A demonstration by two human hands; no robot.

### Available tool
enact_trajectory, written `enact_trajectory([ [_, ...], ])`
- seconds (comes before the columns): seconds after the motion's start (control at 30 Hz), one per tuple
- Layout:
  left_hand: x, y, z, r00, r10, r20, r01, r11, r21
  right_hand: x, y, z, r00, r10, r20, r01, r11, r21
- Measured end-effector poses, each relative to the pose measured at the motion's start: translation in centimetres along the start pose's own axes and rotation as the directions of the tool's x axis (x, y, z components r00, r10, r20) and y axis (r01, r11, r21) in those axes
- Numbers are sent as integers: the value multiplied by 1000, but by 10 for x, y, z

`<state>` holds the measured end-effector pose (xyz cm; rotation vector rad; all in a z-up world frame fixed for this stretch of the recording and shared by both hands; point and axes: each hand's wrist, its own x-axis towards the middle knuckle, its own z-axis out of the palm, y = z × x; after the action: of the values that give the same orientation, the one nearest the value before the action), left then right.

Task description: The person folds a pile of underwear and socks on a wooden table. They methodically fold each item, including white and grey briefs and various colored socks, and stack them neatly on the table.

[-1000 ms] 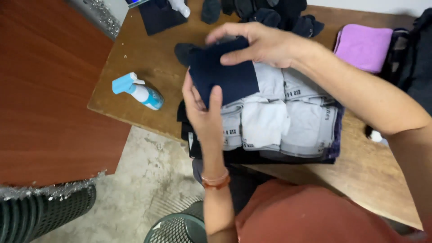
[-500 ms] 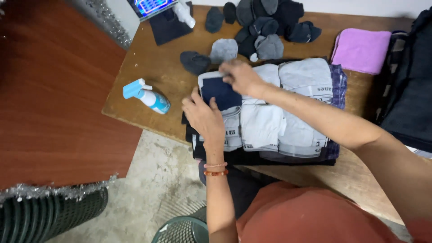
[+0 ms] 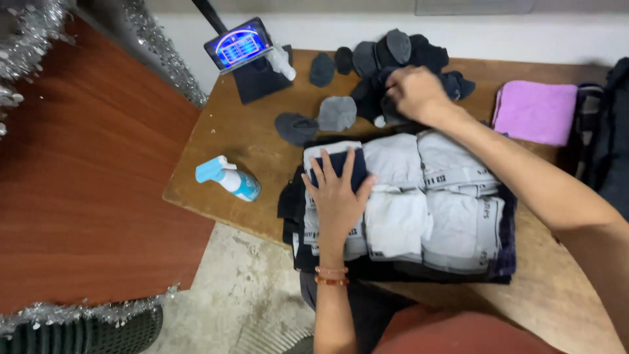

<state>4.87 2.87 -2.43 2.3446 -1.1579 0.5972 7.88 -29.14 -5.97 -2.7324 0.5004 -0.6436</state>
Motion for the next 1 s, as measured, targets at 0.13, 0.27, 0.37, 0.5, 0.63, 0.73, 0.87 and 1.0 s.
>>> enact_trajectory([
  [0.13,-1,-1,3,999,0,35,-1,999,42,40,-77,49,954,-77,289,82,997,-4],
  [0.27,-2,-4,9,999,-23,49,21,999,33,61,-160,69,771,-239,590,228,969,95],
  [0.37,-6,-7,18,999,-39,24,39,999,2,69,-169,134,803,-273,529,212,962,175],
  [0.5,1,-4,11,998,-54,27,54,998,-23,85,-163,108,800,-214,560,47,954,298],
  [0.63,-4,-8,9,993,-106,46,112,983,-143,83,-154,62,857,-66,511,-105,948,300],
  [0.73,3,-1,-13,962,-269,-47,227,884,-409,35,-148,1,937,-271,219,181,915,360],
  [0.87,8,11,-47,891,-442,103,219,219,-951,-77,-167,-67,845,-535,15,532,843,74],
  [1.0,-3,36,-87,880,-443,168,238,105,-966,-155,-194,-138,854,-513,-84,502,772,390],
])
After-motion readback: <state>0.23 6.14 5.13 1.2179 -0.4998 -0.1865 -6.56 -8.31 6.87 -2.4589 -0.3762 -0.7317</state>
